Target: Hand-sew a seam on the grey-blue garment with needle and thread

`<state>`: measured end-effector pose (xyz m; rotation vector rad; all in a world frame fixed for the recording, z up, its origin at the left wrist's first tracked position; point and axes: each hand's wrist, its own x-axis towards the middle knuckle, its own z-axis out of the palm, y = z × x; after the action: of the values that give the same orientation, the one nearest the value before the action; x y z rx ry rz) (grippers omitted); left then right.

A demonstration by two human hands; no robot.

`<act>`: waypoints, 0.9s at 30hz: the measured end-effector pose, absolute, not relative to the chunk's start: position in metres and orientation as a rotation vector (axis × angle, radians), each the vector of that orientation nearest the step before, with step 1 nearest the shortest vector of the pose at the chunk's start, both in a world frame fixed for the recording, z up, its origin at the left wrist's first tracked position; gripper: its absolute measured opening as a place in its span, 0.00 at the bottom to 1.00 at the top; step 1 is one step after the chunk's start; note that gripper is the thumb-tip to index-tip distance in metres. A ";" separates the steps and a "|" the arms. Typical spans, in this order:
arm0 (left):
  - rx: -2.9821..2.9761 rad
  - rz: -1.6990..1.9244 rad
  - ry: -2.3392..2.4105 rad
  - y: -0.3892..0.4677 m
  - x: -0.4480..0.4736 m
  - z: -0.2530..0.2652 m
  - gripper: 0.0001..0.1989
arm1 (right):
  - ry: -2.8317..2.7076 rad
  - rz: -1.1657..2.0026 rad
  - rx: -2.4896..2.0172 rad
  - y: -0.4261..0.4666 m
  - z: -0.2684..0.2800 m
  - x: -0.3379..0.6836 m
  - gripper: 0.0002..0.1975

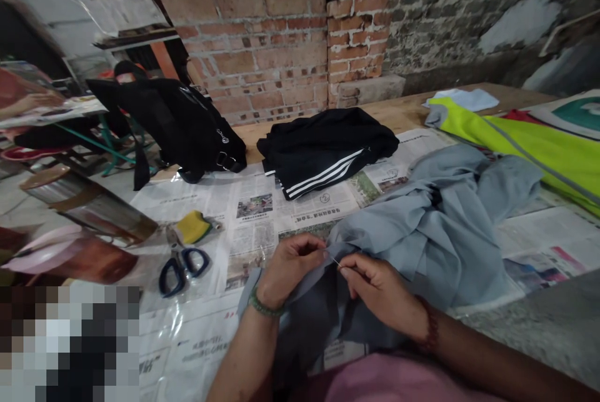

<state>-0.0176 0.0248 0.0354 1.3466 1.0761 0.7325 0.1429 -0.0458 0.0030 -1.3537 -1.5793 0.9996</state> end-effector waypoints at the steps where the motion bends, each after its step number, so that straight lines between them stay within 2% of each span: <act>1: 1.357 0.734 1.072 0.024 -0.018 0.035 0.05 | -1.573 1.006 -1.359 -0.046 0.002 0.142 0.09; 15: 1.540 0.795 1.018 0.021 -0.015 0.039 0.01 | -1.417 1.173 -1.370 -0.045 -0.002 0.140 0.10; 27: 1.806 0.772 0.907 0.019 -0.008 0.034 0.04 | -1.350 1.264 -1.365 -0.037 -0.003 0.137 0.09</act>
<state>-0.0085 0.0188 0.0335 1.8056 0.9073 0.7719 0.1374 -0.0375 -0.0033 -1.3654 -1.3496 1.2640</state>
